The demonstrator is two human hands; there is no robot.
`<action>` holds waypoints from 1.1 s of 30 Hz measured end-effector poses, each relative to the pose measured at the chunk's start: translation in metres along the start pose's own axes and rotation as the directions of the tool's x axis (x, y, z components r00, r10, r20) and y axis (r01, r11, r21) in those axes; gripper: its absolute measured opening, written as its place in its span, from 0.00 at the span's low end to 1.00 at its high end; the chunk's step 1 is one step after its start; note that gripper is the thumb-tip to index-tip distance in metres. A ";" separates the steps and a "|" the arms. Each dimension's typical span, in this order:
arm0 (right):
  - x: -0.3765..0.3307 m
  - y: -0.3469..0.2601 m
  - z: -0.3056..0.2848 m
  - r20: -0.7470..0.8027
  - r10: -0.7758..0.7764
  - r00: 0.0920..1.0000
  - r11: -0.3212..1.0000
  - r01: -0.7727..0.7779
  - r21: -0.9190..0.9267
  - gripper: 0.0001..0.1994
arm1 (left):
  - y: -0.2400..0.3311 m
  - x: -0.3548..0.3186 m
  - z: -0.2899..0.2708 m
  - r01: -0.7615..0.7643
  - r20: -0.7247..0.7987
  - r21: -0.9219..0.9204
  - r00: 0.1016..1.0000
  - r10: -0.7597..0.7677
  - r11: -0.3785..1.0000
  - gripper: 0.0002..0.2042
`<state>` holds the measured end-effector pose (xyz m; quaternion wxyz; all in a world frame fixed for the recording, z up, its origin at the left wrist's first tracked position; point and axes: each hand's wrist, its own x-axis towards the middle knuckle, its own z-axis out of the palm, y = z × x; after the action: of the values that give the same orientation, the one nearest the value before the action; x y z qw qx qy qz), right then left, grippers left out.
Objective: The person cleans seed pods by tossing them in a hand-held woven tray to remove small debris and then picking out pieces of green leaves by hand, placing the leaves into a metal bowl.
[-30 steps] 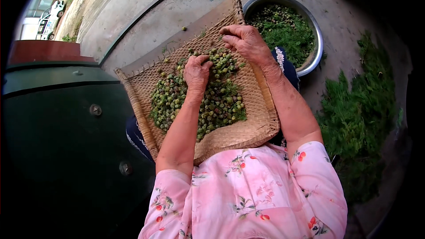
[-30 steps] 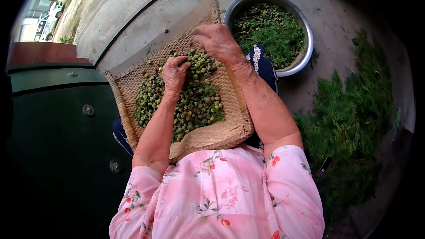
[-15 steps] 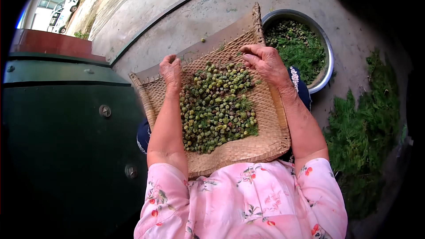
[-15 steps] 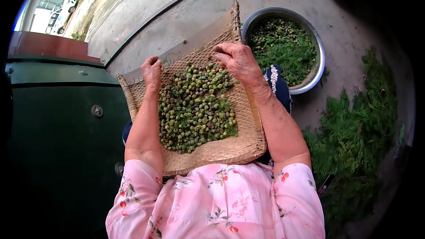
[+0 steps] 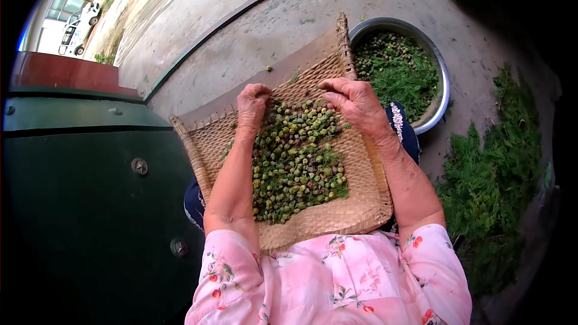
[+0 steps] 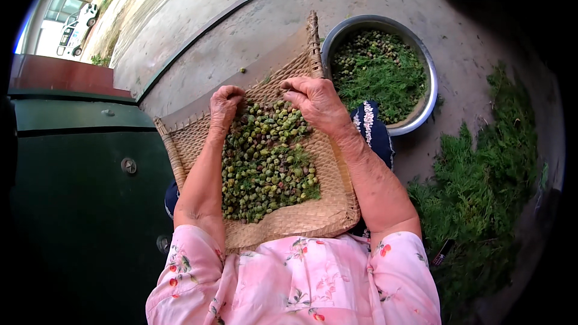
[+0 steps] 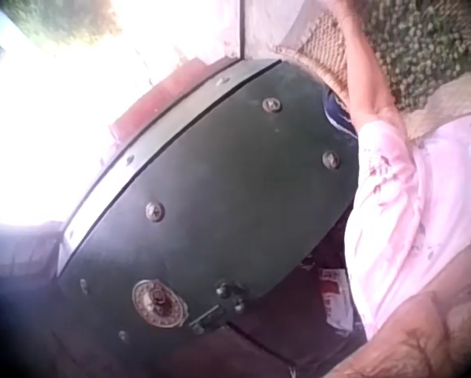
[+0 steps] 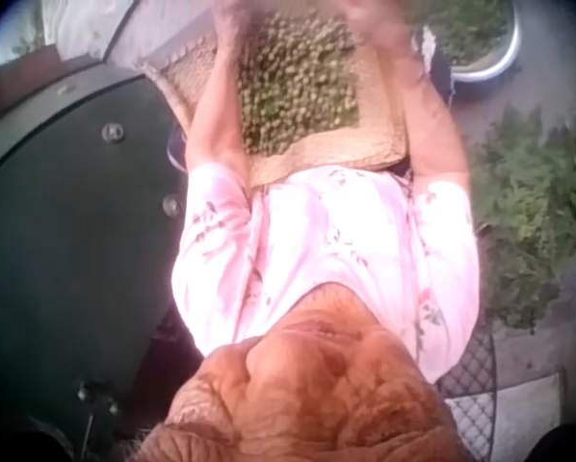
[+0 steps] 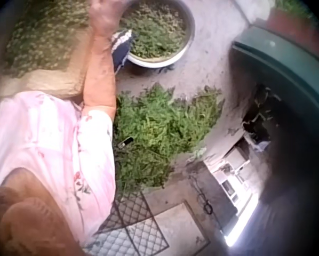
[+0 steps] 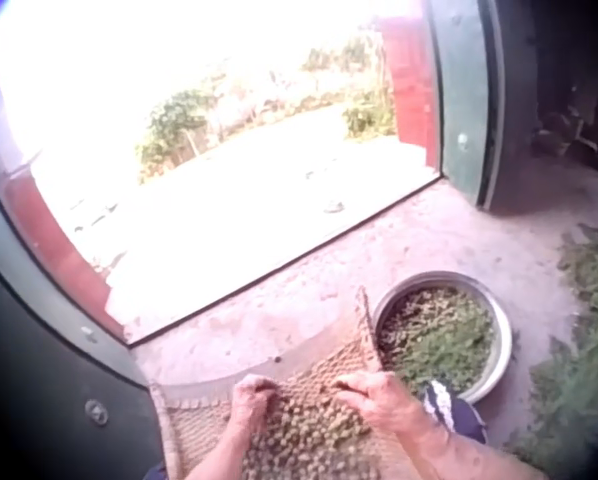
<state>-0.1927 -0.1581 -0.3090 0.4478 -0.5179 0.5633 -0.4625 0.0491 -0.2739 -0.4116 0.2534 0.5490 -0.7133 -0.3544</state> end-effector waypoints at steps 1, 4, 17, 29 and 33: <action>-0.001 0.000 0.001 0.007 0.006 1.000 1.000 -0.006 -0.009 0.12 | 0.005 -0.002 0.003 -0.001 0.003 0.001 1.000 0.001 1.000 0.10; -0.001 0.003 -0.002 -0.006 -0.017 1.000 1.000 0.017 -0.018 0.12 | 0.022 0.000 0.010 -0.103 0.098 -0.159 0.988 0.119 0.982 0.14; 0.002 0.008 0.002 -0.064 -0.183 0.981 0.979 0.176 -0.098 0.08 | 0.035 -0.007 0.024 -0.140 0.137 0.079 0.982 0.129 0.987 0.08; 0.003 0.001 0.002 -0.117 0.023 0.993 0.998 -0.015 0.068 0.07 | 0.068 -0.017 0.064 -0.171 -0.002 0.142 0.985 0.173 0.975 0.09; 0.004 0.005 0.000 -0.155 0.059 0.986 0.989 -0.037 0.144 0.10 | 0.060 -0.023 0.059 -0.102 0.006 -0.003 0.995 0.102 0.995 0.09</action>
<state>-0.1942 -0.1621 -0.3137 0.4481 -0.4328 0.5753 -0.5300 -0.0249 -0.2292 -0.4010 0.2698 0.5102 -0.7408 -0.3439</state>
